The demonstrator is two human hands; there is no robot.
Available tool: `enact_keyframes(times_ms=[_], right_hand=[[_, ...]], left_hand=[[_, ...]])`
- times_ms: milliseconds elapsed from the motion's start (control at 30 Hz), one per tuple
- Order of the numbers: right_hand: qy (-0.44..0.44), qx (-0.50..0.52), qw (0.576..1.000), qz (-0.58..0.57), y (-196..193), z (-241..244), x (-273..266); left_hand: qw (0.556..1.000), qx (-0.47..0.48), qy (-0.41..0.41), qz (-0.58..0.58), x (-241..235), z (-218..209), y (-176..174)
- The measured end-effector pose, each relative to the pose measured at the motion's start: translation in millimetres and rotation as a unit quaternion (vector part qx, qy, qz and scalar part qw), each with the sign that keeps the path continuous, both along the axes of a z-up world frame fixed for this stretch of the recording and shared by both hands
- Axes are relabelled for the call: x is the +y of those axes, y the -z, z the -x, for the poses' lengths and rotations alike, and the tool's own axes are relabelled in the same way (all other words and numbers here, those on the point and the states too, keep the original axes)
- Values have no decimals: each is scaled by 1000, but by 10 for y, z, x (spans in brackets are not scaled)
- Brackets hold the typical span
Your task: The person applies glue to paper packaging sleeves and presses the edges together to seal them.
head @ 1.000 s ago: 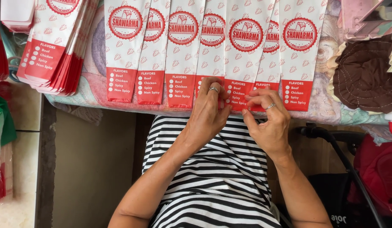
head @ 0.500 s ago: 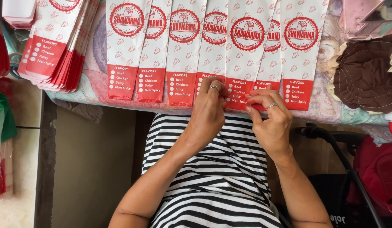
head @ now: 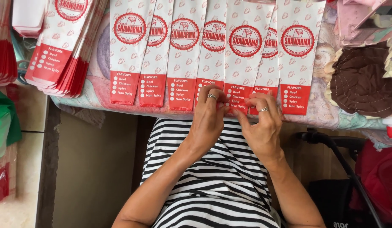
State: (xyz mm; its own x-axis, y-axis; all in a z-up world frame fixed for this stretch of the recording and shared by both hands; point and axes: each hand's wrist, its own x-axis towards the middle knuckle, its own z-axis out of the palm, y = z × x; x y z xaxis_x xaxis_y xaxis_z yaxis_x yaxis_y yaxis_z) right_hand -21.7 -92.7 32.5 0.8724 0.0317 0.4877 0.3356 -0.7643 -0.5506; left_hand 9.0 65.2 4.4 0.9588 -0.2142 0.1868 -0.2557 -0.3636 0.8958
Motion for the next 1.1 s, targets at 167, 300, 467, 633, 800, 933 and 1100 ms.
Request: enact_keyframes(times_ms=[167, 300, 467, 633, 800, 933, 1100], right_hand=[[-10, 32, 999, -33, 53, 36, -88], [-15, 16, 999, -39, 54, 21, -115], [-19, -2, 998, -52, 67, 34, -96], [-9, -7, 998, -61, 28, 72, -82], [-15, 0, 997, -72, 26, 63, -117], [-19, -6, 998, -66, 14, 64, -118], [-30, -34, 998, -38, 68, 72, -167]], left_hand=[[999, -4, 7, -34, -27, 68, 170], [995, -81, -5, -60, -86, 67, 173], [982, -133, -28, -131, -115, 67, 91], [998, -38, -10, -52, -53, 36, 75], [997, -50, -7, -52, -36, 68, -20], [989, -136, -2, -61, -51, 99, 114], [971, -237, -3, -44, -78, 101, 207]])
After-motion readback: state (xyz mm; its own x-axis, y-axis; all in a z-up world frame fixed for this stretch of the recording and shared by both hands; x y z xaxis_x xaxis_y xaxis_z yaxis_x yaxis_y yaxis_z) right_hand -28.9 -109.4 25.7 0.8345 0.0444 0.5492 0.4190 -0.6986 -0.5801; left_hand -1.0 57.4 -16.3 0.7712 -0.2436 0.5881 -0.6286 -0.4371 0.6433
